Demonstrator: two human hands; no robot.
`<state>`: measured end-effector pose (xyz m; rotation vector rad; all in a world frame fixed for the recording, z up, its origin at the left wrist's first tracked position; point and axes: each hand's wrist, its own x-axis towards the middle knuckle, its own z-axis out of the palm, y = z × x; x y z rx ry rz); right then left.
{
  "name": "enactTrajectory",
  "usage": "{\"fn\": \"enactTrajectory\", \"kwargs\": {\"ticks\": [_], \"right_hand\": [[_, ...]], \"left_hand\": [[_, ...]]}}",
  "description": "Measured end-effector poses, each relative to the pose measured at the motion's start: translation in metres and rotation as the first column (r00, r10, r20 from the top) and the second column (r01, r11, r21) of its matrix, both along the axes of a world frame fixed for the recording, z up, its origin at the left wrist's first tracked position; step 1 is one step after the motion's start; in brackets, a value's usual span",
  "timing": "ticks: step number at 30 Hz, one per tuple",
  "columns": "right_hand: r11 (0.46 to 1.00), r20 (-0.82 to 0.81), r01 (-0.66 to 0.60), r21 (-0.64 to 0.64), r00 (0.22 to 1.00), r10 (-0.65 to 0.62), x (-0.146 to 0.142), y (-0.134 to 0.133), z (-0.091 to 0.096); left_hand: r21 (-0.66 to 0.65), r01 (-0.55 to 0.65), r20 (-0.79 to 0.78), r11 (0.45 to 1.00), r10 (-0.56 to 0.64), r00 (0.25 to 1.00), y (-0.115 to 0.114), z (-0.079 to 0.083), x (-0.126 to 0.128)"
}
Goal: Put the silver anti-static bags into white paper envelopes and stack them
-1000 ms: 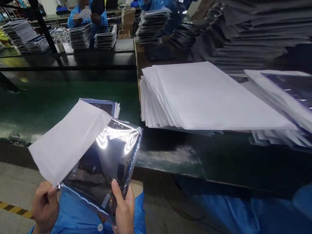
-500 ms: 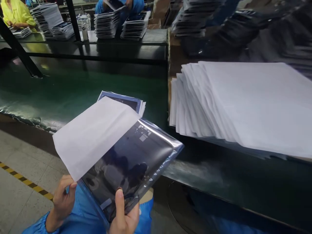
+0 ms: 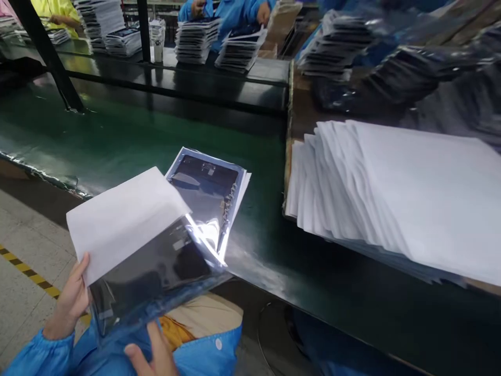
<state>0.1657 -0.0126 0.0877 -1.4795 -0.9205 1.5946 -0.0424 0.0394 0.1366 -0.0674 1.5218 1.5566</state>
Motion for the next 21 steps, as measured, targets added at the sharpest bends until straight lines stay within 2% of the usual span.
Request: {"fn": "enactTrajectory", "kwargs": {"ticks": [1,2,4,5,8,10,12,17,21], "right_hand": [[1.0,0.05,-0.01,0.018,0.999,0.009,0.018,0.01,-0.002],[0.999,0.087,0.041,0.002,0.995,-0.041,0.036,0.022,-0.003],[0.97,-0.005,0.242,-0.016,0.97,-0.242,0.064,0.049,-0.003],[0.965,-0.082,0.259,-0.037,0.962,-0.261,0.07,0.061,-0.002],[0.985,-0.251,0.146,-0.091,0.954,-0.165,0.059,0.086,-0.005],[0.993,-0.281,0.076,-0.092,0.955,-0.099,0.04,0.095,-0.013],[0.996,-0.271,0.057,-0.076,0.96,-0.075,0.024,0.098,-0.023],[0.99,-0.179,0.123,-0.062,0.975,-0.133,0.025,0.09,-0.048],[0.97,-0.135,0.215,-0.117,0.964,-0.23,0.026,0.078,-0.059]], "left_hand": [[-0.007,-0.005,-0.008,1.0,0.005,1.0,-0.006,-0.005,-0.012],[-0.013,0.007,-0.016,1.0,-0.007,1.0,-0.012,-0.011,-0.024],[-0.03,0.081,-0.009,0.996,-0.081,0.997,-0.025,-0.024,-0.042],[-0.039,0.124,0.001,0.992,-0.124,0.992,-0.031,-0.031,-0.049],[-0.068,0.268,0.067,0.961,-0.264,0.962,-0.04,-0.052,-0.057],[-0.076,0.364,0.121,0.928,-0.354,0.928,-0.041,-0.063,-0.055],[-0.094,0.412,0.139,0.906,-0.398,0.907,-0.042,-0.071,-0.051],[-0.249,0.329,0.098,0.911,-0.314,0.944,-0.042,-0.086,-0.041],[-0.343,0.297,0.094,0.891,-0.282,0.955,-0.048,-0.101,-0.034]]}}
